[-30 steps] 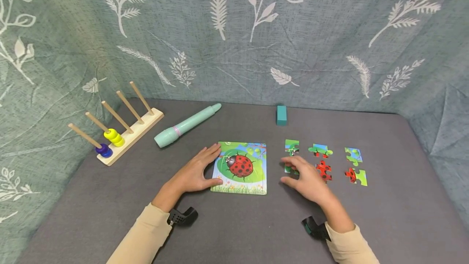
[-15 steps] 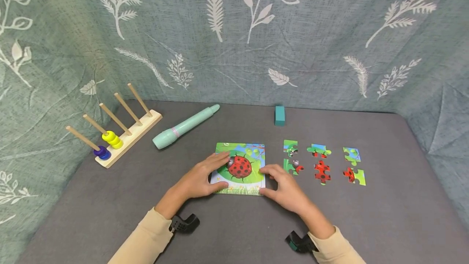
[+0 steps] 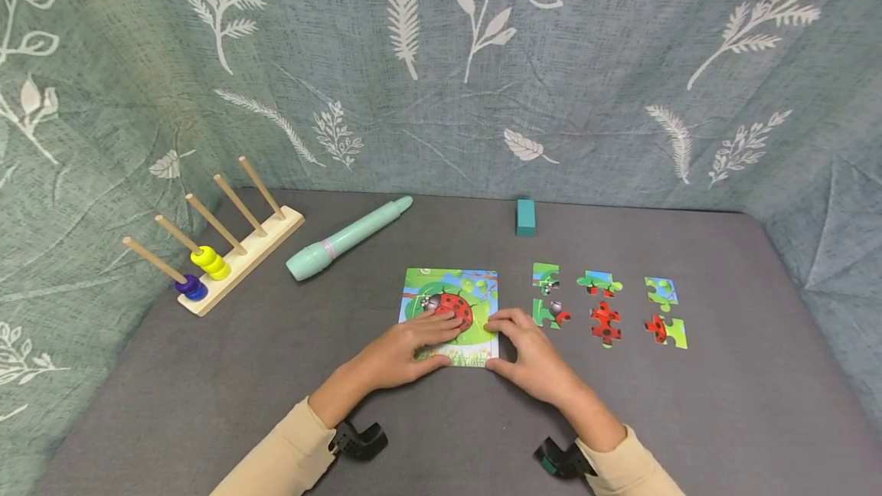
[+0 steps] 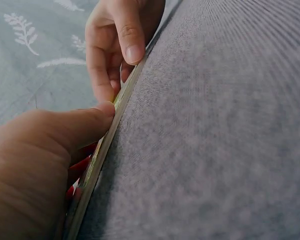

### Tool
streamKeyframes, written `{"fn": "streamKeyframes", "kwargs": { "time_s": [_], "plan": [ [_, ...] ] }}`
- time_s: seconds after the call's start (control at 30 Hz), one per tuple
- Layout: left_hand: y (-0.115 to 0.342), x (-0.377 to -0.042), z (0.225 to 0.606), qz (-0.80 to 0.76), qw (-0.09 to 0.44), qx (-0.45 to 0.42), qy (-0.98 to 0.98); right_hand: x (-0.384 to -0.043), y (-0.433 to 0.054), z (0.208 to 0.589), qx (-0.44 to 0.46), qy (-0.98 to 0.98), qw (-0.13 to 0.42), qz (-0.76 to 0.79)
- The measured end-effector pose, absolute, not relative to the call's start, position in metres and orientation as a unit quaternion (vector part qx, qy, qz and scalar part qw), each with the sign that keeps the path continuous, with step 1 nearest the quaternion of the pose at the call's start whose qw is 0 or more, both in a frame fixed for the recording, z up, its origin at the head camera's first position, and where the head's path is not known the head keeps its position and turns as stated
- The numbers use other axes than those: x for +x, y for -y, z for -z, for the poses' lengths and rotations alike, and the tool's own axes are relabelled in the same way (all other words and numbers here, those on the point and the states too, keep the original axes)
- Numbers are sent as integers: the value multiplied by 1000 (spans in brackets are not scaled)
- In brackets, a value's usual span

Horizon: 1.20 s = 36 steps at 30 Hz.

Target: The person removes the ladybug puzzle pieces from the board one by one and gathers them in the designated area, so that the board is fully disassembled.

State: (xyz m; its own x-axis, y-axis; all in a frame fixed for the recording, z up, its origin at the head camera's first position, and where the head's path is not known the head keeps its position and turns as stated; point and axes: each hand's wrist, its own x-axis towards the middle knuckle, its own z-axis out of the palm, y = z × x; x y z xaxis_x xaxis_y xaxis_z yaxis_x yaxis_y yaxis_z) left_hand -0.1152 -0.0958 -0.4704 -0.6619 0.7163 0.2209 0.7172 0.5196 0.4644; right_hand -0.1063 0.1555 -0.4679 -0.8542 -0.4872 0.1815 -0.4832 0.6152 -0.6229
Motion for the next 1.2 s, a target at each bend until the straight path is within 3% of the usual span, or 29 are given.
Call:
{"fn": "streamKeyframes", "kwargs": {
  "time_s": [0.37, 1.2],
  "plan": [
    [97, -117, 471, 276, 6, -410, 870, -107, -153, 472, -275, -883, -33, 378],
    [97, -116, 471, 267, -1, -409, 872, -111, -165, 461, -295, -882, -59, 363]
  ]
}}
